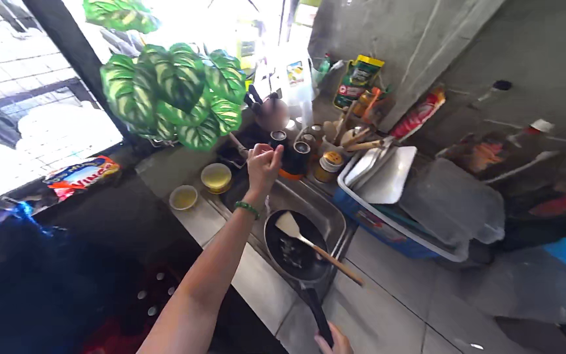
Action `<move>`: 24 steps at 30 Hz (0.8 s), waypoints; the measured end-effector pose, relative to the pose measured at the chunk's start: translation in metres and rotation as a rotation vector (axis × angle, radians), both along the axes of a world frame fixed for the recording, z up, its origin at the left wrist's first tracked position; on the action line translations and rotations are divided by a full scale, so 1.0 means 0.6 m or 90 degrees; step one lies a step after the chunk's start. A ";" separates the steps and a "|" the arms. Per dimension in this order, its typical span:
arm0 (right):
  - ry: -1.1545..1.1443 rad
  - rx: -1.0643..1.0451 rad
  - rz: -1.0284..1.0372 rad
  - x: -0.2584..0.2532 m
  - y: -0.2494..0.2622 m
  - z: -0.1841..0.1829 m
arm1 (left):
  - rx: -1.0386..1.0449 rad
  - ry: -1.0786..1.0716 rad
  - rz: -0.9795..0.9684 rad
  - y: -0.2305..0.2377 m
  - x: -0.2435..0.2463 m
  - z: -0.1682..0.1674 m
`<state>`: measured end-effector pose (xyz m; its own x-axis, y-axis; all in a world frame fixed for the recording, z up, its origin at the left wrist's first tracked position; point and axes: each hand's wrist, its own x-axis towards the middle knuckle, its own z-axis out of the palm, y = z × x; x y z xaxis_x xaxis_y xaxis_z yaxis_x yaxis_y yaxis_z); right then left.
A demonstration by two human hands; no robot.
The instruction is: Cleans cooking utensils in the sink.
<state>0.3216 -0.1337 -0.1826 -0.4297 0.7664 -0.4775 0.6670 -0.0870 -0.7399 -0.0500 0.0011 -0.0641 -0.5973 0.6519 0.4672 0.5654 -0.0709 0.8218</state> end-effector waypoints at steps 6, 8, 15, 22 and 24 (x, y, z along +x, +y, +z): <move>-0.029 0.032 0.132 -0.136 0.166 -0.083 | -0.063 -0.016 0.008 -0.183 -0.095 -0.097; -0.062 0.019 0.155 -0.147 0.209 -0.099 | -0.175 -0.021 0.057 -0.285 -0.134 -0.168; -0.147 0.020 0.278 -0.143 0.294 -0.133 | -0.390 -0.073 0.207 -0.534 -0.174 -0.273; -0.481 0.031 0.358 -0.238 0.265 -0.084 | -0.299 0.023 0.053 -0.450 -0.140 -0.285; -0.490 0.046 0.300 -0.257 0.246 -0.080 | -0.247 0.043 0.008 -0.419 -0.126 -0.283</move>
<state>0.1674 0.0141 -0.2304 -0.2881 0.6312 -0.7202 0.9343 0.3501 -0.0670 -0.1255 -0.2503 -0.2340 -0.5825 0.7807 0.2263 0.6177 0.2441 0.7476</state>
